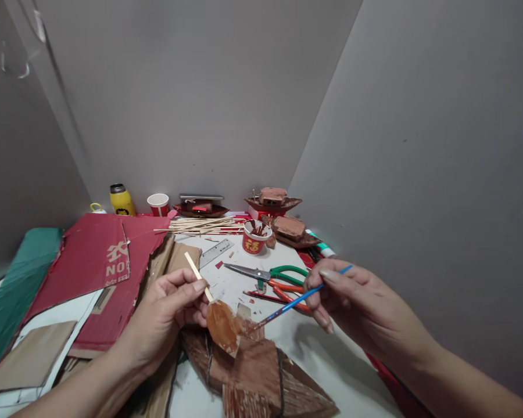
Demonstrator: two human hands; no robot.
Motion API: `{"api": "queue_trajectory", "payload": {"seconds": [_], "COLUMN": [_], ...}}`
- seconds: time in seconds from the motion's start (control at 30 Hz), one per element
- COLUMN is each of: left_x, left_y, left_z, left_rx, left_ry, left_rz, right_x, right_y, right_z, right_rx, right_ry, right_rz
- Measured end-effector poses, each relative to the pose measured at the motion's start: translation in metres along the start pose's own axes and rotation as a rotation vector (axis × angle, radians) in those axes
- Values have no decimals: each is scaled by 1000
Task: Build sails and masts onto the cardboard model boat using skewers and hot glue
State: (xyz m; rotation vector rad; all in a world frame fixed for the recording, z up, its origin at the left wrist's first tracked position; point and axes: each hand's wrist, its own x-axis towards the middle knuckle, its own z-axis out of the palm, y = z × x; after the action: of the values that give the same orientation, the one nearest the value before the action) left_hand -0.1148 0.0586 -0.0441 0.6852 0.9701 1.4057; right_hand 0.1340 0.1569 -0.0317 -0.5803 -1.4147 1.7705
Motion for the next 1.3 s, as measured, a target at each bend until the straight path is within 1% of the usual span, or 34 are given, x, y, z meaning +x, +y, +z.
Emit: {"api": "queue_trajectory", "payload": {"seconds": [0.1, 0.3, 0.37, 0.47, 0.53, 0.57, 0.63, 0.7, 0.77, 0.8, 0.83, 0.97, 1.07, 1.17, 1.3], "left_x": [0, 2, 2, 1, 1, 1, 2, 2, 3, 2, 2, 1, 1, 1, 2], "left_y": [0, -2, -1, -1, 0, 0, 0, 0, 0, 0, 0, 1, 1, 1, 2], "left_z": [0, 0, 0, -1, -1, -2, -2, -2, -2, -2, -2, -1, -1, -1, -1], "left_rx": [2, -5, 2, 4, -5, -9, -11, -12, -15, -18, -19, -15, -10, -9, -8], "left_ry": [-7, -14, -16, -13, -10, -8, 0, 10, 19, 24, 27, 34, 26, 19, 7], "left_rz": [-3, 4, 6, 8, 6, 7, 15, 22, 19, 16, 12, 7, -2, 5, 5], "right_x": [-3, 2, 4, 3, 2, 2, 6, 16, 32, 41, 52, 93, 114, 121, 114], "right_y": [-2, -5, -3, -2, -5, -8, -17, -25, -31, -32, -32, -21, -9, -2, -5], "right_z": [0, 7, 8, 8, 7, 6, 2, -4, -14, -19, -24, -43, -52, -55, -52], "right_rx": [9, 39, 27, 5, -18, -32, -68, -132, -252, -366, -419, -639, -822, -966, -1097], "right_ry": [-4, 29, 38, 16, 20, 43, 131, 254, 375, 418, 435, 423, 382, 304, 226], "right_rz": [16, -25, -8, 49, 69, 59, -14, -149, -301, -362, -382, -354, -309, -266, -279]}}
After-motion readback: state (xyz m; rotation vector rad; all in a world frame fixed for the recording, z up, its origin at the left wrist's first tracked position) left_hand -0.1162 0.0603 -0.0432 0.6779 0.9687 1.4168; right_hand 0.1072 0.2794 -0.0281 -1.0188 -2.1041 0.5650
